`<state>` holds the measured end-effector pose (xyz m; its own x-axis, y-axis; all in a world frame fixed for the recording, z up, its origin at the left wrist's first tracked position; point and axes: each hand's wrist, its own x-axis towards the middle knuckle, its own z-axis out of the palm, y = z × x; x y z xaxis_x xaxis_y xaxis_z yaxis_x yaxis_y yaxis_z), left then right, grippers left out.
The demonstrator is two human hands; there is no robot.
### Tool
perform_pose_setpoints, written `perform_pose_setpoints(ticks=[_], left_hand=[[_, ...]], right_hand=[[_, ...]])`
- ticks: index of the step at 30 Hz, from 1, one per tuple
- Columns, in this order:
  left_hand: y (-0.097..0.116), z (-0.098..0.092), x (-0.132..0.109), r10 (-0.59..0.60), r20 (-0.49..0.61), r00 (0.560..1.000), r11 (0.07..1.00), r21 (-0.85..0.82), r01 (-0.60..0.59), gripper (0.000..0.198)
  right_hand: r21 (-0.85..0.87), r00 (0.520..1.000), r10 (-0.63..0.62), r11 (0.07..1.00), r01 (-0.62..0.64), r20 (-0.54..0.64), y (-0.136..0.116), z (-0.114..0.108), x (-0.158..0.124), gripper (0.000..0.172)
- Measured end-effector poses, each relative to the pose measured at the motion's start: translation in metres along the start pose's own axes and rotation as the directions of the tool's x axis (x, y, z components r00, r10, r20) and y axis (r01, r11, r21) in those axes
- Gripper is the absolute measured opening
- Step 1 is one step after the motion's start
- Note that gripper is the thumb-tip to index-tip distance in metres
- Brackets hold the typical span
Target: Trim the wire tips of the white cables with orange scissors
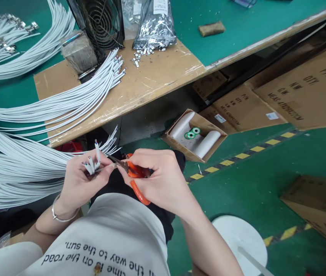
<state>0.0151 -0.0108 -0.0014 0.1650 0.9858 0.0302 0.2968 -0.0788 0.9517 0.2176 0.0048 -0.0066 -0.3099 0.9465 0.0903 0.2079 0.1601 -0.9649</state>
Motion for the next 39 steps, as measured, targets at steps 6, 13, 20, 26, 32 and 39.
perform_pose_setpoints(ticks=[6, 13, 20, 26, 32, 39], left_hand=[[0.0, 0.001, 0.003, -0.008, 0.011, 1.0, 1.0, 0.012, 0.008, 0.019], [0.006, -0.002, 0.004, -0.153, 0.082, 0.985, 0.986, -0.052, 0.158, 0.016], [0.005, -0.008, 0.001, -0.222, 0.046, 0.974, 0.956, -0.187, 0.226, 0.02], [0.004, -0.008, 0.006, -0.248, 0.02, 0.968, 0.94, -0.236, 0.246, 0.018], [0.008, -0.008, 0.009, -0.267, 0.05, 0.962, 0.92, -0.285, 0.27, 0.015], [0.006, -0.01, 0.009, -0.252, 0.076, 0.965, 0.906, -0.332, 0.263, 0.019]], right_hand=[[0.045, 0.999, 0.042, 0.998, -0.042, 0.002, -0.001, 0.001, 0.003, 0.038], [0.169, 0.979, 0.2, 0.964, -0.205, 0.046, -0.002, 0.001, 0.007, 0.029], [0.345, 0.975, 0.17, 0.932, -0.112, -0.143, 0.018, -0.011, 0.01, 0.015], [0.174, 0.929, 0.109, 0.984, -0.05, -0.352, 0.03, -0.018, 0.001, 0.02], [-0.057, 0.979, -0.044, 0.998, 0.034, -0.197, 0.028, 0.014, -0.014, 0.043], [-0.212, 0.975, -0.147, 0.971, 0.11, -0.168, 0.035, 0.025, -0.017, 0.043]])
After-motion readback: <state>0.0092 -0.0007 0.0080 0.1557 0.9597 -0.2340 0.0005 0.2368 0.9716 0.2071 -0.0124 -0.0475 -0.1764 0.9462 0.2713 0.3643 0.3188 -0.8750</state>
